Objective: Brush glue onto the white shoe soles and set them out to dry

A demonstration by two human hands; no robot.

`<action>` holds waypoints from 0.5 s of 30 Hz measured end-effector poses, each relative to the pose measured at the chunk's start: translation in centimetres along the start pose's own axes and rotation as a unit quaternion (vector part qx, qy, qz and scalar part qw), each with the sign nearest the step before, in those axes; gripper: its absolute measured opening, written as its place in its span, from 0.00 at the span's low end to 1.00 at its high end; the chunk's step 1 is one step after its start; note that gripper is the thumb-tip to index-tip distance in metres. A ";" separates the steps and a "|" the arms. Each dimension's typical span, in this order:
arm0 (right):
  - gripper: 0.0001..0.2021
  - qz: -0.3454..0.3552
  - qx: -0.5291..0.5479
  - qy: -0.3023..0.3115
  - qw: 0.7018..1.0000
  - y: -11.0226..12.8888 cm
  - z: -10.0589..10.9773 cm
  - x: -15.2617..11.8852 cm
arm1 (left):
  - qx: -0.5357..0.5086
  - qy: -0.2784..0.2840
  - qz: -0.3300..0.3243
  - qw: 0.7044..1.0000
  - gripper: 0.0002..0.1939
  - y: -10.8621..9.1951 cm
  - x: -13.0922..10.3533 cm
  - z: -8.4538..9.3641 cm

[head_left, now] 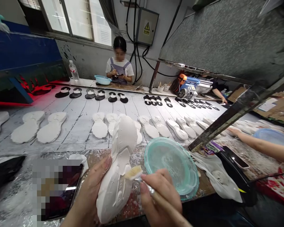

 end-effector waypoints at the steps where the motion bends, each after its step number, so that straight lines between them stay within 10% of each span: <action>1: 0.08 -0.029 0.012 -0.001 0.999 -0.6 0.0 0.3 | 0.008 -0.001 0.002 1.000 0.22 -0.1 -0.1 0.1; 12: 0.10 -0.002 0.047 0.012 0.999 1.0 -0.7 0.3 | 0.023 0.033 -0.007 0.999 0.18 0.6 -0.1 -0.2; 15: 0.08 -0.028 0.072 0.053 0.996 -0.7 -0.9 -0.4 | -0.021 0.047 0.082 0.995 0.10 2.0 0.8 -0.9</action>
Point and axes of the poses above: each hand's wrist, its own x-axis towards the middle knuckle, its own z-axis out of the back of the hand, y = z × x, the point moved 10 cm from there along x, towards the middle knuckle, and after that the axes turned 9 degrees about -z, right-handed, at the moved point
